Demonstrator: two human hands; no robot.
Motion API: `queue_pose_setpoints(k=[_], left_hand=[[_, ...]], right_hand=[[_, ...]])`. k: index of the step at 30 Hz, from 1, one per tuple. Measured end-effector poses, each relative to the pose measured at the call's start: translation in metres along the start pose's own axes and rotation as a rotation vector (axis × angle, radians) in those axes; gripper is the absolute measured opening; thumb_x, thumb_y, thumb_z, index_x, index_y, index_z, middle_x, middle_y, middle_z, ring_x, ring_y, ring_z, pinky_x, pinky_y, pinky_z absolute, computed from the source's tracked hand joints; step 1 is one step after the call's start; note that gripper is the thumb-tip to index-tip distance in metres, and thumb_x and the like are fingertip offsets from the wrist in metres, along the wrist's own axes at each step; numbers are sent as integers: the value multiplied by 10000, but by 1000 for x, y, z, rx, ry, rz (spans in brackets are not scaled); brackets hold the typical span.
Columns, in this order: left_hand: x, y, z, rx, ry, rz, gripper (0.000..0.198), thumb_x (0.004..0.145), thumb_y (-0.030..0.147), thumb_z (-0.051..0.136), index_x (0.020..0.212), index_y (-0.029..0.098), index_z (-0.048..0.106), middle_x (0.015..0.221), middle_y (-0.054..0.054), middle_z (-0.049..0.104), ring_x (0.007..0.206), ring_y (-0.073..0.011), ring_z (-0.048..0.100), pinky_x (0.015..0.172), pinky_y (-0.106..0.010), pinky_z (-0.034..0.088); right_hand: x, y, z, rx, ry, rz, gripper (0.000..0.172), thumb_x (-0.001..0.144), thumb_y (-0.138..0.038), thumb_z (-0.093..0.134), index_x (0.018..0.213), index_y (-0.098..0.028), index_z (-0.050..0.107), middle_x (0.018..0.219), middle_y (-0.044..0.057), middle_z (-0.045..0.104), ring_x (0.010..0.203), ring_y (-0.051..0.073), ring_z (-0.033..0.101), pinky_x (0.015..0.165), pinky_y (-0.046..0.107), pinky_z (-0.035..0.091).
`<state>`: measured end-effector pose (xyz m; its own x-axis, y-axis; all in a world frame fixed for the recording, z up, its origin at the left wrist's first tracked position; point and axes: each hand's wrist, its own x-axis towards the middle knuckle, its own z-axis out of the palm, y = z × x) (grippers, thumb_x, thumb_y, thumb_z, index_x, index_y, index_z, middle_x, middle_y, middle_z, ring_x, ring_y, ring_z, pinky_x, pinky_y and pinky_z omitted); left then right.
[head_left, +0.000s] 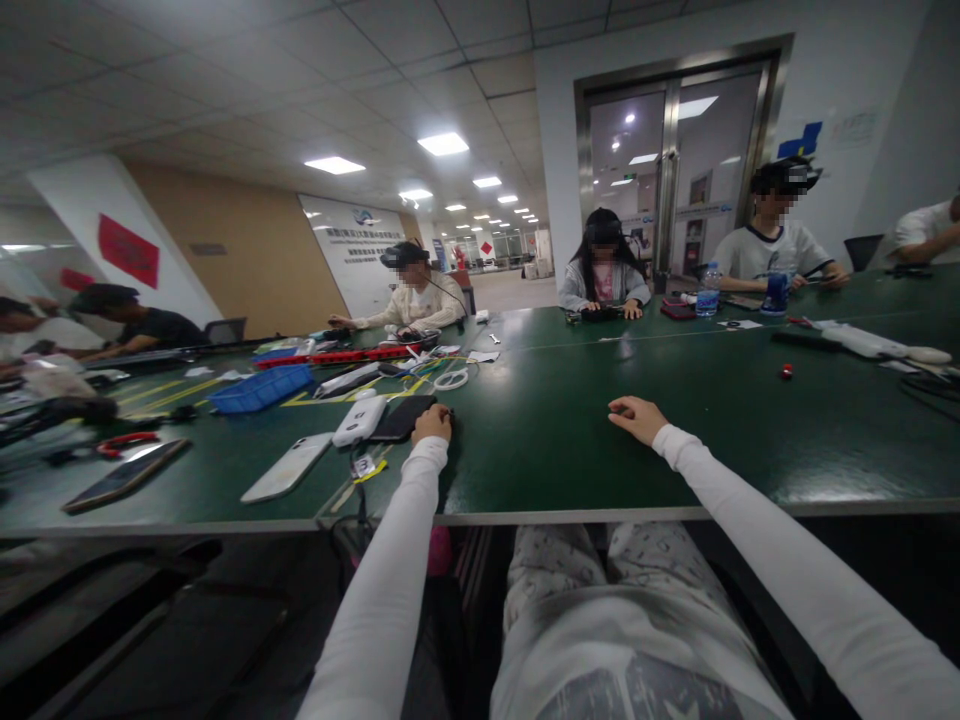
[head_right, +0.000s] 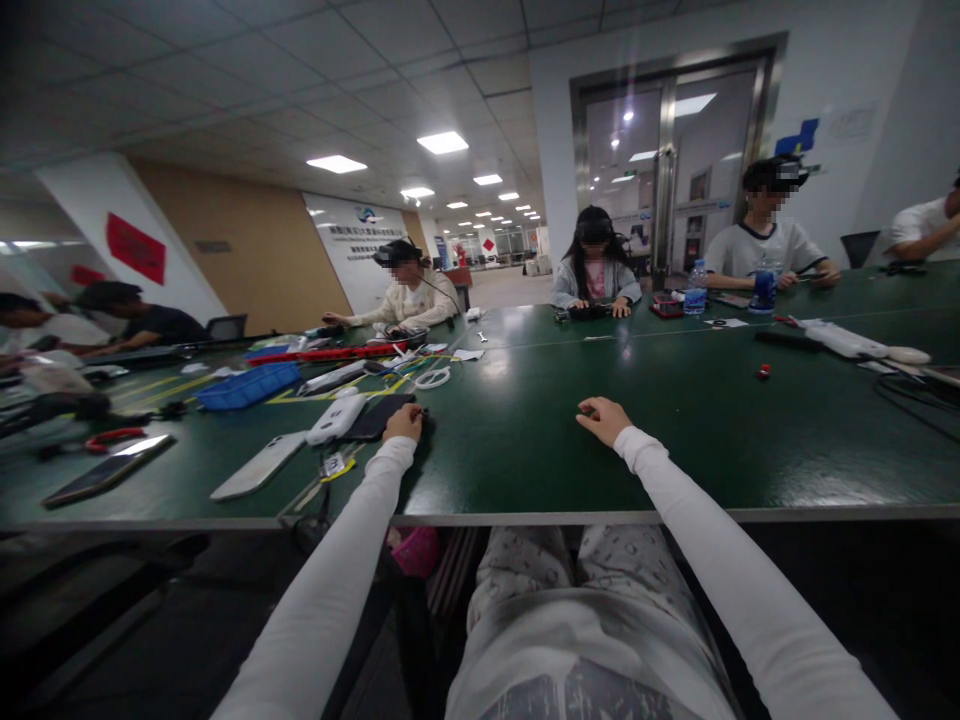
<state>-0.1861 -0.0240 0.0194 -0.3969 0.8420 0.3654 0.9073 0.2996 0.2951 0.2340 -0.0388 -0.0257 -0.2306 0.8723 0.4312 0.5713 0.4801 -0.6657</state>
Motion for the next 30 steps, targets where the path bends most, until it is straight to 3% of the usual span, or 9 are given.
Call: queue_pose_setpoints(k=[30], left_hand=[[12,-15,12,-104,41,44,219,722,267,438,909,204,533,933,-64,578,875,-152,526,777,-266,389]], right_hand=[[0,-2,0,-63,-24,-15,237,697,-323,527,876,-182,589,851,36,592,711,125,551,698,277,452]])
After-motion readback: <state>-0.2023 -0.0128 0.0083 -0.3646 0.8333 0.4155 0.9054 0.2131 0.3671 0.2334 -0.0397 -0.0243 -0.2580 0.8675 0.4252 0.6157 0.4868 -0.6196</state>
